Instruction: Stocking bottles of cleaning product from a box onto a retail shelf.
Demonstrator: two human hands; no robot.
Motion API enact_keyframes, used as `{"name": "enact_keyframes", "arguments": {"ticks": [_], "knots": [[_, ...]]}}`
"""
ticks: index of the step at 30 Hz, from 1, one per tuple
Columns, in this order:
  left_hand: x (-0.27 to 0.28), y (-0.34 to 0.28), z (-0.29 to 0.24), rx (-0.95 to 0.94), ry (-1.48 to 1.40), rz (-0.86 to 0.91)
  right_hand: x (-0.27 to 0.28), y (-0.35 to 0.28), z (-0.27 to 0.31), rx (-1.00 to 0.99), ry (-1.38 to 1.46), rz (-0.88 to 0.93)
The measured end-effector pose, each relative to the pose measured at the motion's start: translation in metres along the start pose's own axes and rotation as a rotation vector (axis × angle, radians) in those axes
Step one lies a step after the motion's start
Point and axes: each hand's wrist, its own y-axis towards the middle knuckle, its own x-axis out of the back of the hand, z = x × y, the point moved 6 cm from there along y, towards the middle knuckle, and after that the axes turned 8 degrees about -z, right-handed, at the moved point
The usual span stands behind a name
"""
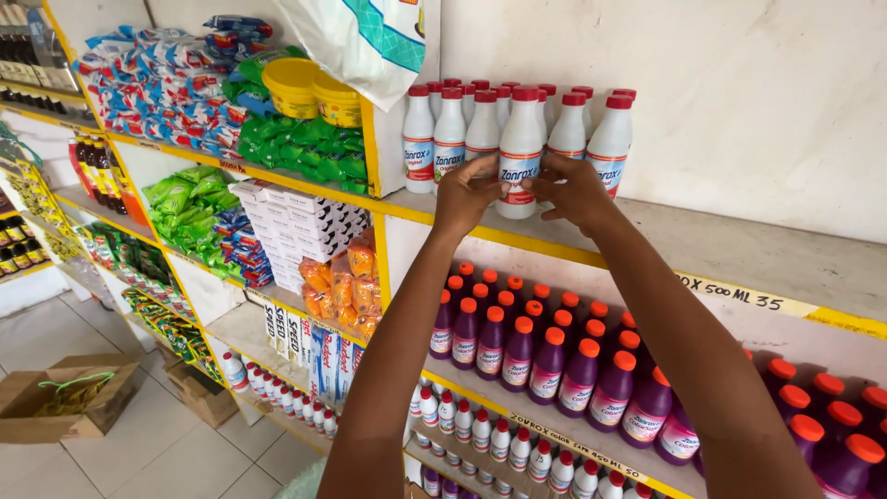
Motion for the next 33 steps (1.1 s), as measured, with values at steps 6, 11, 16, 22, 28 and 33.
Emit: {"name": "enact_keyframes", "arguments": {"ticks": [6,11,16,22,28,33], "knots": [[-0.003,-0.001,0.015,-0.01,0.087,-0.058,-0.009,0.008,-0.015,-0.128,-0.041,-0.016],[-0.006,-0.005,0.015,-0.104,0.133,-0.114,-0.011,0.012,-0.028,-0.147,-0.04,-0.038],[-0.007,-0.014,0.012,-0.097,0.126,-0.182,-0.01,0.016,-0.032,-0.057,-0.111,-0.076],[-0.006,-0.023,-0.005,-0.247,0.312,-0.231,-0.011,0.018,-0.028,0.067,-0.19,-0.123],[-0.007,-0.024,-0.005,-0.197,0.321,-0.22,-0.013,0.023,-0.031,0.13,-0.266,-0.173],[-0.007,-0.024,-0.005,-0.24,0.342,-0.23,-0.017,0.029,-0.036,0.416,-0.394,-0.274]]}}
